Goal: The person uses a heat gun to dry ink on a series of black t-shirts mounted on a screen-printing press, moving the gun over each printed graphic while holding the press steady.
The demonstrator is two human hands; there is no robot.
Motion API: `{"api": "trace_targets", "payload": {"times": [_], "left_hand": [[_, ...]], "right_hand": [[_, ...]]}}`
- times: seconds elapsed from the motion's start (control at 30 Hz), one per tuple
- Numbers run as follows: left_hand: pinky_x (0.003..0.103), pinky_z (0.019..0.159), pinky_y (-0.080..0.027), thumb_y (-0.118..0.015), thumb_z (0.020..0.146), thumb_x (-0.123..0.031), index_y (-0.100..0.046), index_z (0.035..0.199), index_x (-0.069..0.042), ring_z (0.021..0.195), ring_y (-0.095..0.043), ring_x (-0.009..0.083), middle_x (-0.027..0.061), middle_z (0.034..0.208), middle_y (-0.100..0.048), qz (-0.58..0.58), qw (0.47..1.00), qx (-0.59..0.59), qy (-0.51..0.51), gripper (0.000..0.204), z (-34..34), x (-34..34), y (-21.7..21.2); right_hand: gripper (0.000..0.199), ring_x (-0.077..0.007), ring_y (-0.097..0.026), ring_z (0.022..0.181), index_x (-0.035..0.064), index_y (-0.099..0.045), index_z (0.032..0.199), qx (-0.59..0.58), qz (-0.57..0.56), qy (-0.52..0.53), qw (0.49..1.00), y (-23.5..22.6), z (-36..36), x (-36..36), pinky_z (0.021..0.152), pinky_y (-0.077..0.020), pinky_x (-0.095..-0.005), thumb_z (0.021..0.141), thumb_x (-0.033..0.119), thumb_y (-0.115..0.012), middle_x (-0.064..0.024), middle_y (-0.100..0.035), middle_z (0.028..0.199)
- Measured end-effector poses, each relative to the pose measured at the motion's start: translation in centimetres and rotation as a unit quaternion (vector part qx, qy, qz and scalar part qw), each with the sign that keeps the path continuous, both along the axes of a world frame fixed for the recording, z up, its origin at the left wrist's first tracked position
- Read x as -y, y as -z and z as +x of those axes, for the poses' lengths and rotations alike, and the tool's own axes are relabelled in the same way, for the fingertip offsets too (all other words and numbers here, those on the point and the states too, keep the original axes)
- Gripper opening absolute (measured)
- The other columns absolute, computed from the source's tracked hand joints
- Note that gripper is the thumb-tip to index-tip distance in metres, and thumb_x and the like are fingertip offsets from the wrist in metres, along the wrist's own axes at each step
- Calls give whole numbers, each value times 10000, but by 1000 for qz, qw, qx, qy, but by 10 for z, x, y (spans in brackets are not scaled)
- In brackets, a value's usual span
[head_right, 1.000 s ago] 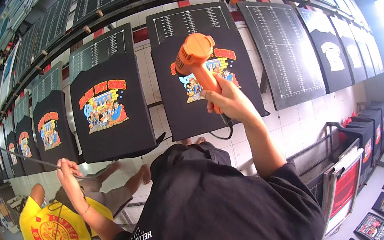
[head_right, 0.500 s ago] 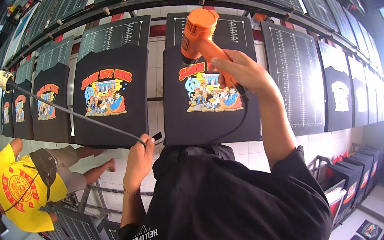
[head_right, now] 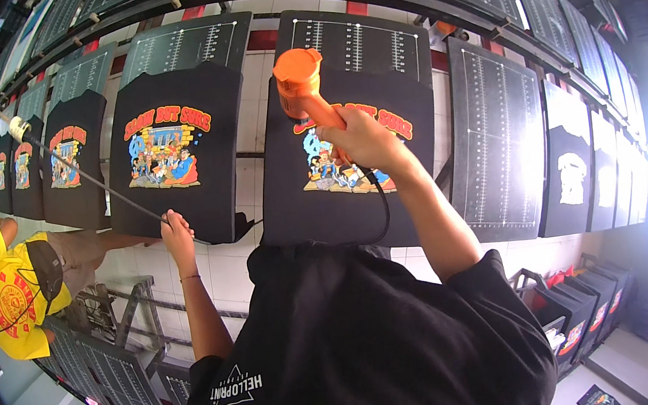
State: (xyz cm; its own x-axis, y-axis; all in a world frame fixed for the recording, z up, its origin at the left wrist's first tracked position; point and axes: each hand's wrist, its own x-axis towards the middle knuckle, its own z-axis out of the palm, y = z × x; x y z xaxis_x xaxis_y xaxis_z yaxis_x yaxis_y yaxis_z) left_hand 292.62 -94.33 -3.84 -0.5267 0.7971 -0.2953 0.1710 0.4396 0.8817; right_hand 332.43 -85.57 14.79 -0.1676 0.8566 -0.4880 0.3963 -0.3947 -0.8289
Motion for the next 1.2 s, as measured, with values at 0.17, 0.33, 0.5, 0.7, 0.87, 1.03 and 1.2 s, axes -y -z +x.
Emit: {"api": "trace_targets", "payload": {"times": [0.17, 0.33, 0.5, 0.7, 0.87, 1.03, 1.2], "left_hand": [[356, 575, -451, -416, 1033, -326, -532, 827, -12, 593, -539, 204, 69, 672, -531, 36, 990, -137, -24, 393, -12, -3, 39], [414, 641, -460, -413, 1030, -335, -552, 862, 15, 655, -591, 303, 127, 710, -588, 19, 981, -192, -24, 412, 2, -12, 34], [457, 713, -490, -396, 1023, -377, -617, 961, 11, 778, -649, 351, 160, 849, -669, -36, 952, -303, -36, 451, -3, -17, 53], [520, 788, -493, -397, 1020, -361, -621, 1050, 45, 943, -637, 441, 243, 1027, -680, -65, 931, -359, -32, 464, 6, -23, 47], [514, 796, -496, -404, 1016, -363, -619, 1075, 44, 951, -642, 433, 235, 1040, -682, -61, 928, -367, -29, 464, 4, -22, 48], [511, 793, -496, -413, 1014, -358, -620, 1079, 38, 944, -646, 428, 226, 1028, -687, -77, 932, -351, -32, 451, 7, -23, 41], [513, 780, -495, -416, 1013, -354, -622, 1059, 35, 933, -649, 423, 219, 1002, -692, -65, 929, -363, -32, 443, 5, -22, 46]], "right_hand": [[317, -112, -575, 534, -48, -573, 1042, 4, -28, -2, 1000, 15, 0, 2, 495, -453, -270, 920, 241, -621, -43, -568, 652], [304, -114, -571, 560, -41, -580, 1052, -11, -44, 9, 999, 18, -2, 9, 529, -464, -285, 918, 230, -613, -46, -573, 664], [302, -103, -565, 571, -40, -587, 1057, -2, -31, 27, 999, 15, -12, 14, 532, -461, -268, 919, 227, -620, -46, -577, 680], [288, -91, -569, 574, -37, -601, 1037, 22, -38, 34, 998, 13, -15, 12, 514, -452, -252, 924, 227, -627, -40, -576, 673], [273, -106, -566, 541, -32, -576, 1000, -2, -6, 64, 998, 14, -15, 5, 508, -452, -268, 915, 224, -623, -45, -572, 653], [273, -99, -573, 561, -27, -568, 1010, -8, -20, 71, 997, 20, -6, 0, 513, -451, -270, 924, 227, -621, -45, -571, 654], [271, -102, -576, 558, -28, -565, 999, -29, -15, 75, 997, 24, -7, 0, 503, -443, -269, 923, 227, -619, -50, -576, 652]]}}
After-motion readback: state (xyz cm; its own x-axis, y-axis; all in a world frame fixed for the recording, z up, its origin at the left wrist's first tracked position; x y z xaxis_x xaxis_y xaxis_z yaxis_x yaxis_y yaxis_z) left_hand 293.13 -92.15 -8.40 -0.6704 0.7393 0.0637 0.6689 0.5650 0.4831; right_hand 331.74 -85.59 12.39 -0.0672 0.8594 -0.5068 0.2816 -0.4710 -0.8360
